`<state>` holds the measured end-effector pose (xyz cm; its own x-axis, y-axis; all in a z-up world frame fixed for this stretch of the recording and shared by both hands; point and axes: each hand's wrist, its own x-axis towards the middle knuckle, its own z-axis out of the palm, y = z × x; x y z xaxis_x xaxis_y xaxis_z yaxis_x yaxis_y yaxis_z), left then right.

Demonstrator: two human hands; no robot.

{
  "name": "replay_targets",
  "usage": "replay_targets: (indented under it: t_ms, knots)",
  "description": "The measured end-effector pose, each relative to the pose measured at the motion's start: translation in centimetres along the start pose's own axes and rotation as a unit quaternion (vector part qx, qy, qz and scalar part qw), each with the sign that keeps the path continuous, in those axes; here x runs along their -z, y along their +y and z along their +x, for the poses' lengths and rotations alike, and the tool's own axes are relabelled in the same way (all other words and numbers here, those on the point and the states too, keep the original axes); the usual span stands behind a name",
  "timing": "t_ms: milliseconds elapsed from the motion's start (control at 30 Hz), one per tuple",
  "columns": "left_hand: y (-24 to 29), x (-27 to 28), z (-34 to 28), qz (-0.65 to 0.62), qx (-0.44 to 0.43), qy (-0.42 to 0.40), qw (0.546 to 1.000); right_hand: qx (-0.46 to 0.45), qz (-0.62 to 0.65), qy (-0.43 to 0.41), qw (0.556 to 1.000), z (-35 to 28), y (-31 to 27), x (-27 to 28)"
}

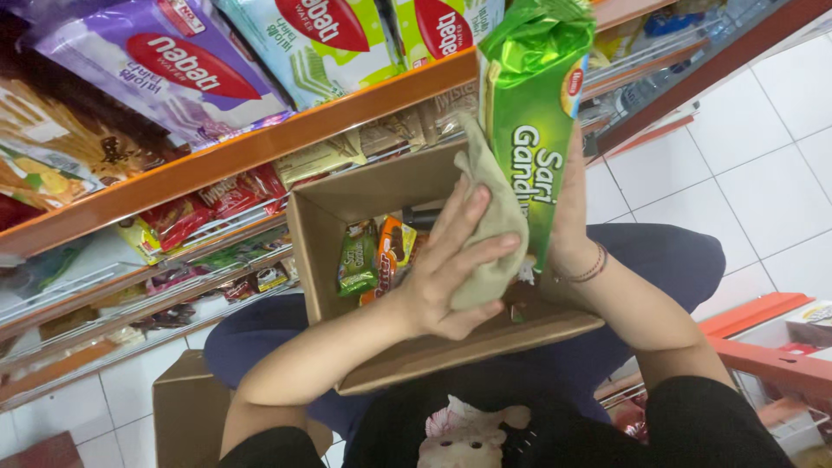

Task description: The person takes snack packages from a cardboard box, wipes each package with a cloth, scans them with a handheld scanner, and places them onto a store shelf.

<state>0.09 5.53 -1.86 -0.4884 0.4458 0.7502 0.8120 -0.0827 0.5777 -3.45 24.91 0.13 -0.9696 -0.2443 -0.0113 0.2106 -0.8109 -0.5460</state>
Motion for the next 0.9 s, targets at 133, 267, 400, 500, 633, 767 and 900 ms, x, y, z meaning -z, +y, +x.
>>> replay_targets:
  t_ms: [133, 267, 400, 500, 633, 767, 900]
  knots:
    - [-0.3, -1.0, -0.1, 0.170, -0.027, -0.008, 0.985, 0.139, -0.334, -0.076, 0.929, -1.8, 0.3, -0.8]
    - [-0.1, -0.7, 1.6, 0.249, -0.043, -0.003, 0.968, 0.072, -0.353, -0.115, 0.926, -2.0, 0.4, -0.2]
    - [0.6, 1.3, 3.7, 0.219, 0.021, 0.081, 0.972, 0.068, -0.412, -0.173, 0.892, -1.9, 1.3, 1.0]
    - [1.1, 2.9, 4.6, 0.204, 0.075, 0.158, 0.963, 0.032, -0.466, -0.166, 0.868, -2.4, 2.1, 1.7]
    - [1.5, 3.1, 4.3, 0.193, 0.082, 0.150, 0.966, -0.006, -0.385, -0.129, 0.914, -2.4, 2.9, 2.3]
    - [1.5, 1.1, 2.1, 0.210, 0.032, 0.028, 0.977, -0.033, -0.251, -0.050, 0.966, -2.0, 2.5, 3.6]
    - [1.3, -0.5, -0.1, 0.150, 0.005, -0.106, 0.983, -0.044, -0.021, -0.164, 0.985, -1.3, 1.0, 5.2]
